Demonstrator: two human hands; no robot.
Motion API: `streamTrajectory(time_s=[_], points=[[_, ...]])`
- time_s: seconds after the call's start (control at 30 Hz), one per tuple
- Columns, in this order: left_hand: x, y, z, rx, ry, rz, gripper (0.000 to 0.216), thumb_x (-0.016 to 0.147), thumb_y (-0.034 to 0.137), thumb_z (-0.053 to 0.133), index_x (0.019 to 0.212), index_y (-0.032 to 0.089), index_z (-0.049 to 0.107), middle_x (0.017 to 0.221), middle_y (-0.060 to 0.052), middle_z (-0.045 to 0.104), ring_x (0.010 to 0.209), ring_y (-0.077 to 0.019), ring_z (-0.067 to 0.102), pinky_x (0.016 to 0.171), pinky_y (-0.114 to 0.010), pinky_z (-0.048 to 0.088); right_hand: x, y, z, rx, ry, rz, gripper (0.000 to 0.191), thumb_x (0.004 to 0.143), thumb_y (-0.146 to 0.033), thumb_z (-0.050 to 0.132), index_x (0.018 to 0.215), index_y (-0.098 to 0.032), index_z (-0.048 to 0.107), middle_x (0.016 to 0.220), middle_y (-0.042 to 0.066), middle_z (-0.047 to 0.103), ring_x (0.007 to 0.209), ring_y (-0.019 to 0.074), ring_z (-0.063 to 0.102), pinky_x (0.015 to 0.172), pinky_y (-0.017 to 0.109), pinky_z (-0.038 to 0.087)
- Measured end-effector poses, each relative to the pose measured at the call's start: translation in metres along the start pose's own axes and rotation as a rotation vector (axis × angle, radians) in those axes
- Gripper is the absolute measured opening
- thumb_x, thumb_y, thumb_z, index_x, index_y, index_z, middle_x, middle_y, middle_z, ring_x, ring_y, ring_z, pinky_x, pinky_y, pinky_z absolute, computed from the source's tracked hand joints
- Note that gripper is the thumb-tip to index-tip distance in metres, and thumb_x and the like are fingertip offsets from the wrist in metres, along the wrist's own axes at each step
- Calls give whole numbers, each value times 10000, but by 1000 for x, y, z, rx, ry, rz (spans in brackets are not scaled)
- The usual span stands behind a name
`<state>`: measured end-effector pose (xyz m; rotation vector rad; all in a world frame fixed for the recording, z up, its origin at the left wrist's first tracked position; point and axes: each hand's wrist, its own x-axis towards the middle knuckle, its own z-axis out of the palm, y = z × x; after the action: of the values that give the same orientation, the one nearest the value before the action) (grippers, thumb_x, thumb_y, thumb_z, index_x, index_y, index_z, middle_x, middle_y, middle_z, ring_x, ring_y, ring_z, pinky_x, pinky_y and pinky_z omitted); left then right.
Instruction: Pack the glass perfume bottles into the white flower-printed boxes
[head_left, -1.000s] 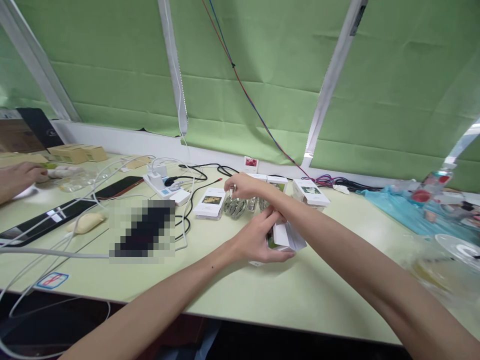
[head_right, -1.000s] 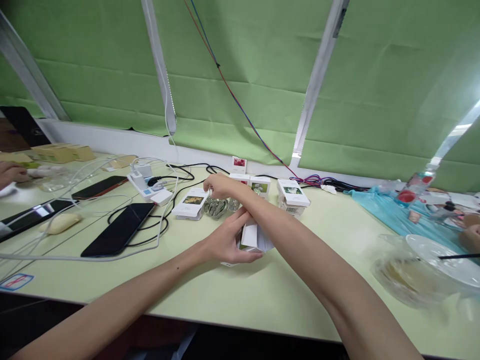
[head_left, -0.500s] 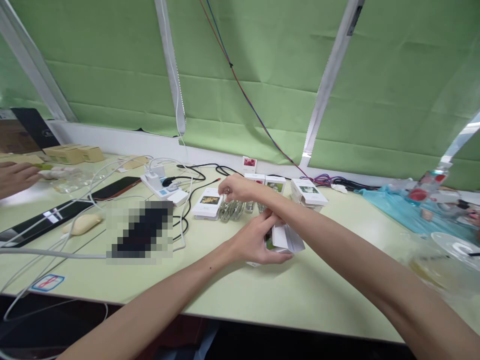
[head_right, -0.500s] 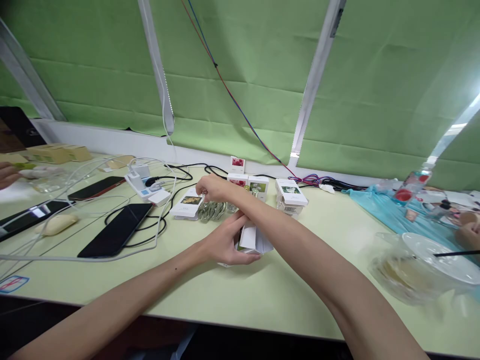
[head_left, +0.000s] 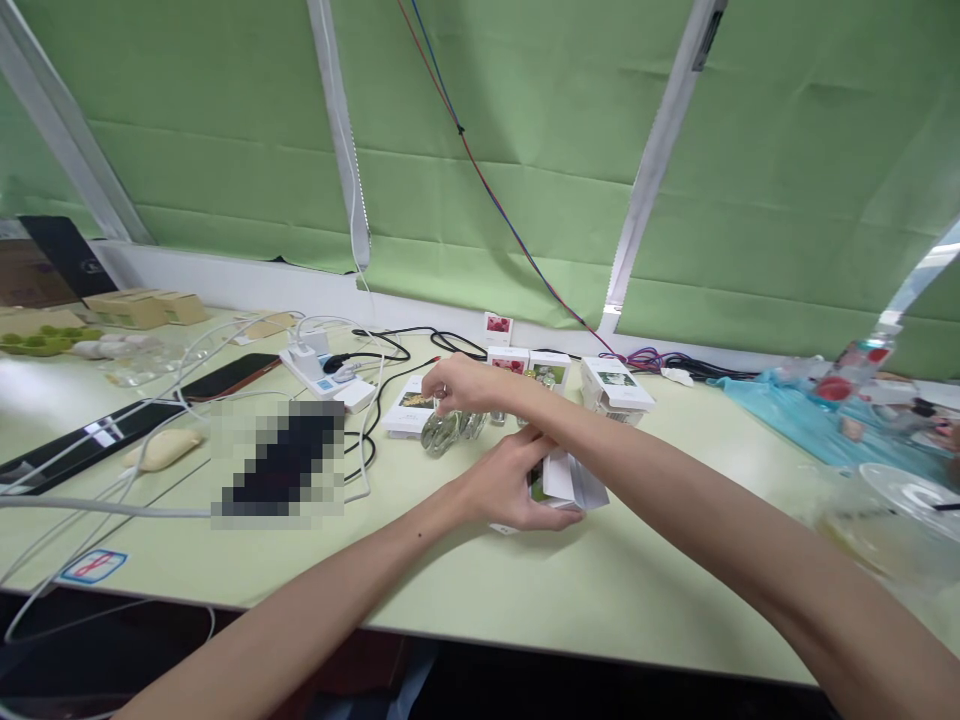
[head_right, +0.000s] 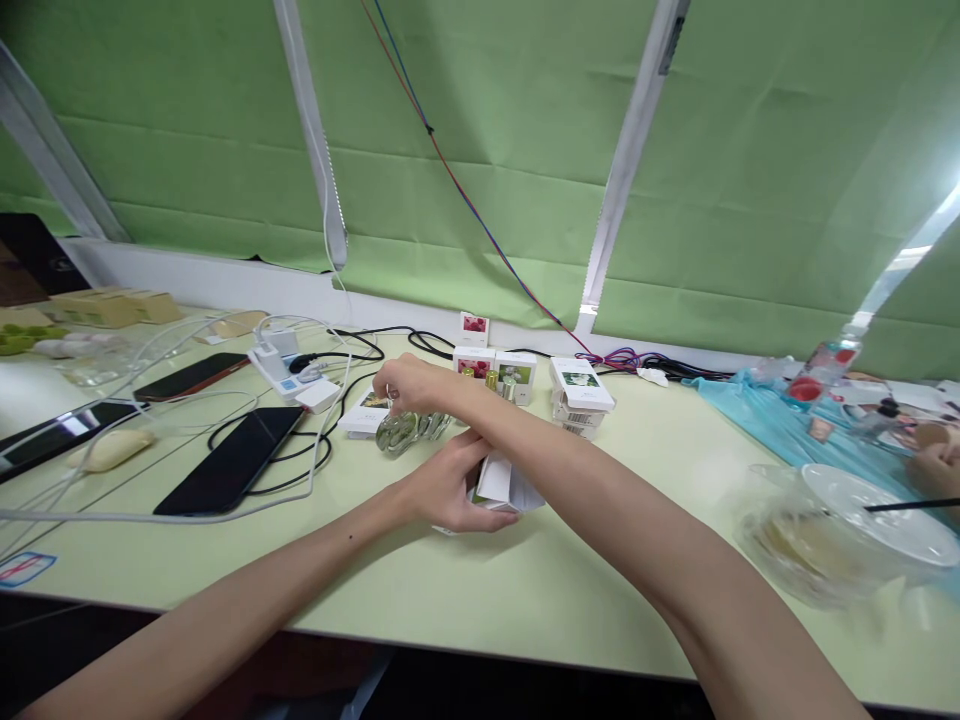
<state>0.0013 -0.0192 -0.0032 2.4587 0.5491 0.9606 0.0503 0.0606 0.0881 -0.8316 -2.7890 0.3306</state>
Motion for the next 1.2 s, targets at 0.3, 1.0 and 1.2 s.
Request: streamTrajectory(time_s=[0.3,1.0,1.2], points=[[2,8,-3,-24,-29,-55,632,683,432,763,1238,186,587,1140,-85,704,1016,-313,654,844,-401,556,-4,-22,-2,-49,-108,8,218,799,-118,782,1004,-124,709,843,25,642,794,145,550,655,232,369],[-3,7,-1,74,-131,-206,684,658,549,776,1208,180,606,1107,-93,723,980,-341,689,784,-407,580,-29,-24,16,-203,-224,123,514,744,-162,765,1240,-220,644,1103,97,671,966,243,664,590,252,402],[0,8,-2,106,-186,-209,693,669,565,759,1216,171,599,1071,-92,724,919,-320,692,746,-395,564,-47,-14,13,-216,-199,166,545,720,-134,739,1251,-237,665,1116,108,668,994,265,664,566,253,390]])
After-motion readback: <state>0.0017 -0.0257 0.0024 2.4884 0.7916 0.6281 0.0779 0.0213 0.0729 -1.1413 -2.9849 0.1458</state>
